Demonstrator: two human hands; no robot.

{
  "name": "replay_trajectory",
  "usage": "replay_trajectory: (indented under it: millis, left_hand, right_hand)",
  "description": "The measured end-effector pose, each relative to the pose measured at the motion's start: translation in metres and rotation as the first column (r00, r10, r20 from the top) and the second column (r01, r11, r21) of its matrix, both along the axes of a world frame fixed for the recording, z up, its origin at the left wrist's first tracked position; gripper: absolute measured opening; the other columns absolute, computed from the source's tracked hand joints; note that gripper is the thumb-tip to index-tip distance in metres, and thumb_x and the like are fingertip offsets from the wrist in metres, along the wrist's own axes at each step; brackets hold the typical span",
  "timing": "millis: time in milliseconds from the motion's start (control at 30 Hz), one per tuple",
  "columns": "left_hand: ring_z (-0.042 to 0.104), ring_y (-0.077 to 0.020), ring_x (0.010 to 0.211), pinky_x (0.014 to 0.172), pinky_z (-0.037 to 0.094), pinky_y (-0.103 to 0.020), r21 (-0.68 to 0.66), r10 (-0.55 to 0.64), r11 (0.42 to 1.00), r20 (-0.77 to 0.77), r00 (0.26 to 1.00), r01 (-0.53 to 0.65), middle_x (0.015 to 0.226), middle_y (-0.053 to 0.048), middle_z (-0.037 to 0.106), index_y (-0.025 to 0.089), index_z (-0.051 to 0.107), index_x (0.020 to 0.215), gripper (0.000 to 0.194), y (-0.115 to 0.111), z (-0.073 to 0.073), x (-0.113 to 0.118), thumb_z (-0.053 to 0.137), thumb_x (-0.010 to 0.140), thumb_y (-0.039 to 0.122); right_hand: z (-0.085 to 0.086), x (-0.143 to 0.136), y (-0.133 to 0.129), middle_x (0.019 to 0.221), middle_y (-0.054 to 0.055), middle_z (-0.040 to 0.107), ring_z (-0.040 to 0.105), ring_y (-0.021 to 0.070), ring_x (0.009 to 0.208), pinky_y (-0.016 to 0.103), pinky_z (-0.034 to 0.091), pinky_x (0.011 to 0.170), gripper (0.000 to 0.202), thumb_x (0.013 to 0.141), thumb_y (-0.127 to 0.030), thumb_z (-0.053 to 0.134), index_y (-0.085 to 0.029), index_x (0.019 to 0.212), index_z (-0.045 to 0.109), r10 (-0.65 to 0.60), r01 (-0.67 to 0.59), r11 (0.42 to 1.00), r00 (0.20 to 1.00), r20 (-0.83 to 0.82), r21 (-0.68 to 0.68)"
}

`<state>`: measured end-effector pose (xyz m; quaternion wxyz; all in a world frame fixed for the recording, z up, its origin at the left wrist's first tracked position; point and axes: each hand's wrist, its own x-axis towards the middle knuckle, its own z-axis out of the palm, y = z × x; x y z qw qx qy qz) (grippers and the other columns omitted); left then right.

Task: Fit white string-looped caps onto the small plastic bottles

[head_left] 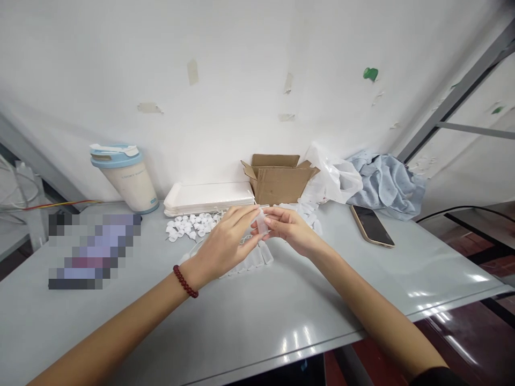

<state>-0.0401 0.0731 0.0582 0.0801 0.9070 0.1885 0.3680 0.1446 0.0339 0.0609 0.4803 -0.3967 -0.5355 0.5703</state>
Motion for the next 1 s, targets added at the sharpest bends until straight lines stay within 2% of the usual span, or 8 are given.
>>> replay_trajectory:
  millis: [167, 267, 333, 433, 567, 700, 800, 1000]
  left_hand:
    - [0.047, -0.0260, 0.117, 0.095, 0.044, -0.047, 0.003, -0.073, 0.997, -0.029, 0.997, 0.073, 0.126, -0.010, 0.054, 0.020, 0.046, 0.126, 0.042, 0.001, -0.008, 0.007, 0.057, 0.087, 0.029]
    - [0.046, -0.0255, 0.116, 0.095, 0.044, -0.045, -0.034, -0.082, 0.996, -0.035, 0.996, 0.080, 0.122, -0.010, 0.055, 0.018, 0.049, 0.122, 0.038, -0.002, -0.011, 0.013, 0.058, 0.085, 0.022]
    - [0.045, -0.0254, 0.114, 0.095, 0.044, -0.043, -0.066, -0.082, 0.995, -0.051, 0.995, 0.079, 0.119, -0.010, 0.056, 0.017, 0.052, 0.117, 0.035, -0.005, -0.012, 0.018, 0.058, 0.083, 0.019]
    - [0.043, -0.0257, 0.112, 0.094, 0.044, -0.042, -0.138, -0.103, 0.987, -0.123, 0.987, 0.085, 0.115, -0.009, 0.057, 0.017, 0.055, 0.113, 0.032, -0.010, -0.012, 0.025, 0.059, 0.081, 0.019]
    - [0.042, -0.0257, 0.109, 0.092, 0.043, -0.040, -0.227, -0.123, 0.971, -0.225, 0.967, 0.070, 0.112, -0.009, 0.057, 0.016, 0.057, 0.110, 0.029, -0.015, -0.013, 0.031, 0.060, 0.081, 0.021]
    - [0.042, -0.0259, 0.107, 0.091, 0.042, -0.039, -0.271, -0.111, 0.962, -0.302, 0.947, 0.027, 0.109, -0.008, 0.057, 0.017, 0.058, 0.108, 0.027, -0.016, -0.019, 0.034, 0.057, 0.083, 0.026]
    - [0.043, -0.0264, 0.105, 0.089, 0.042, -0.040, -0.294, -0.105, 0.956, -0.358, 0.928, -0.005, 0.106, -0.009, 0.057, 0.016, 0.058, 0.107, 0.027, -0.017, -0.026, 0.036, 0.056, 0.083, 0.029]
    - [0.042, -0.0278, 0.107, 0.089, 0.041, -0.041, -0.256, -0.041, 0.964, -0.395, 0.918, -0.067, 0.107, -0.010, 0.056, 0.014, 0.055, 0.105, 0.026, -0.020, -0.035, 0.038, 0.054, 0.084, 0.030]
  right_hand:
    - [-0.007, 0.017, -0.003, 0.100, 0.011, 0.069, 0.065, 0.0208, 0.096, 0.038, 0.048, 0.088, 0.034, 0.084, -0.034, 0.061, -0.016, 0.113, 0.060, 0.148, -0.152, 0.986, 0.987, -0.061, -0.074]
    - [-0.007, 0.025, -0.003, 0.098, 0.009, 0.069, 0.064, 0.0185, 0.093, 0.037, 0.046, 0.090, 0.032, 0.084, -0.037, 0.060, -0.016, 0.107, 0.063, 0.183, -0.180, 0.979, 0.983, 0.024, -0.095]
    - [-0.006, 0.028, -0.003, 0.092, 0.007, 0.068, 0.064, 0.0156, 0.086, 0.031, 0.048, 0.082, 0.028, 0.083, -0.039, 0.060, -0.015, 0.097, 0.065, 0.182, -0.166, 0.980, 0.969, 0.164, -0.108]
    - [-0.002, 0.032, -0.003, 0.077, 0.003, 0.064, 0.060, 0.0120, 0.069, 0.023, 0.047, 0.061, 0.027, 0.080, -0.041, 0.061, -0.014, 0.085, 0.065, 0.192, -0.140, 0.977, 0.903, 0.385, -0.159]
    - [0.000, 0.035, -0.004, 0.064, 0.000, 0.059, 0.057, 0.0112, 0.057, 0.021, 0.043, 0.049, 0.030, 0.076, -0.043, 0.064, -0.013, 0.080, 0.064, 0.241, -0.130, 0.962, 0.814, 0.528, -0.239]
    - [-0.001, 0.037, -0.003, 0.063, 0.001, 0.059, 0.059, 0.0118, 0.056, 0.021, 0.043, 0.047, 0.029, 0.076, -0.041, 0.062, -0.011, 0.076, 0.064, 0.236, -0.092, 0.960, 0.775, 0.587, -0.264]
    - [-0.003, 0.039, 0.000, 0.065, 0.002, 0.061, 0.060, 0.0116, 0.056, 0.021, 0.044, 0.048, 0.021, 0.076, -0.031, 0.060, -0.011, 0.079, 0.065, 0.237, -0.082, 0.957, 0.769, 0.594, -0.277]
    - [-0.010, 0.043, 0.005, 0.062, 0.002, 0.063, 0.061, 0.0119, 0.056, 0.021, 0.046, 0.050, 0.019, 0.072, -0.018, 0.058, -0.008, 0.086, 0.066, 0.242, -0.061, 0.949, 0.768, 0.592, -0.310]
